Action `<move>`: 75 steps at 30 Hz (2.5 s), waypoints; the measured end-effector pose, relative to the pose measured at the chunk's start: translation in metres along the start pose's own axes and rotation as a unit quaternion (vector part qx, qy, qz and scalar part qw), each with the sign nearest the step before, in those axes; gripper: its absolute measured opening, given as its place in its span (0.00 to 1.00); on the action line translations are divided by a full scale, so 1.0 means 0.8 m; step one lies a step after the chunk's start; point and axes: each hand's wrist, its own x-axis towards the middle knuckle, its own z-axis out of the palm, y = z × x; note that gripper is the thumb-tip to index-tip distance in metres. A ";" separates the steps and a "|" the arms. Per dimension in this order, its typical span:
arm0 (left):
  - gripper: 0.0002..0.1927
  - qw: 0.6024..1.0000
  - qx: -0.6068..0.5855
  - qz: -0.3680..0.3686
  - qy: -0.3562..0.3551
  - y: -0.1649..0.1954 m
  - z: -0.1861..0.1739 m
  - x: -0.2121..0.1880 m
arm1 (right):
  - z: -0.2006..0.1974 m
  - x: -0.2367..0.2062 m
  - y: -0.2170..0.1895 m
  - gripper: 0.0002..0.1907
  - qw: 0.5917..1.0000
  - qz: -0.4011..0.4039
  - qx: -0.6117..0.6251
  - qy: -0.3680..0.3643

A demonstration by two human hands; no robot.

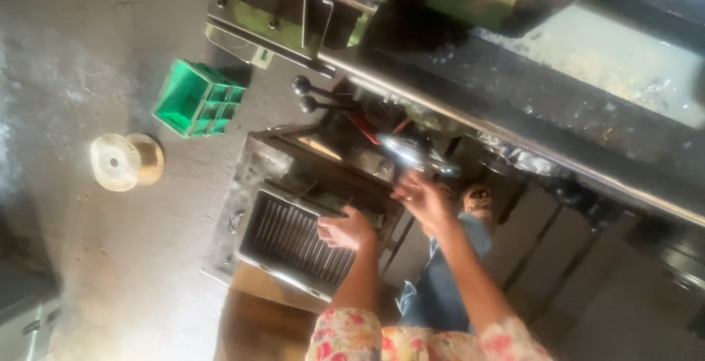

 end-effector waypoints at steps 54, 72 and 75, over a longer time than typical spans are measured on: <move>0.33 0.993 0.030 -0.062 -0.097 -0.010 0.002 0.005 | -0.067 -0.003 -0.069 0.18 0.906 0.159 -0.345 0.188; 0.32 0.997 0.053 -0.015 -0.057 -0.003 0.002 0.006 | -0.056 0.038 -0.053 0.20 0.944 0.118 -0.299 0.079; 0.32 0.996 0.057 -0.030 -0.066 0.002 -0.001 0.009 | 0.010 0.104 -0.018 0.19 0.874 0.075 -0.476 0.058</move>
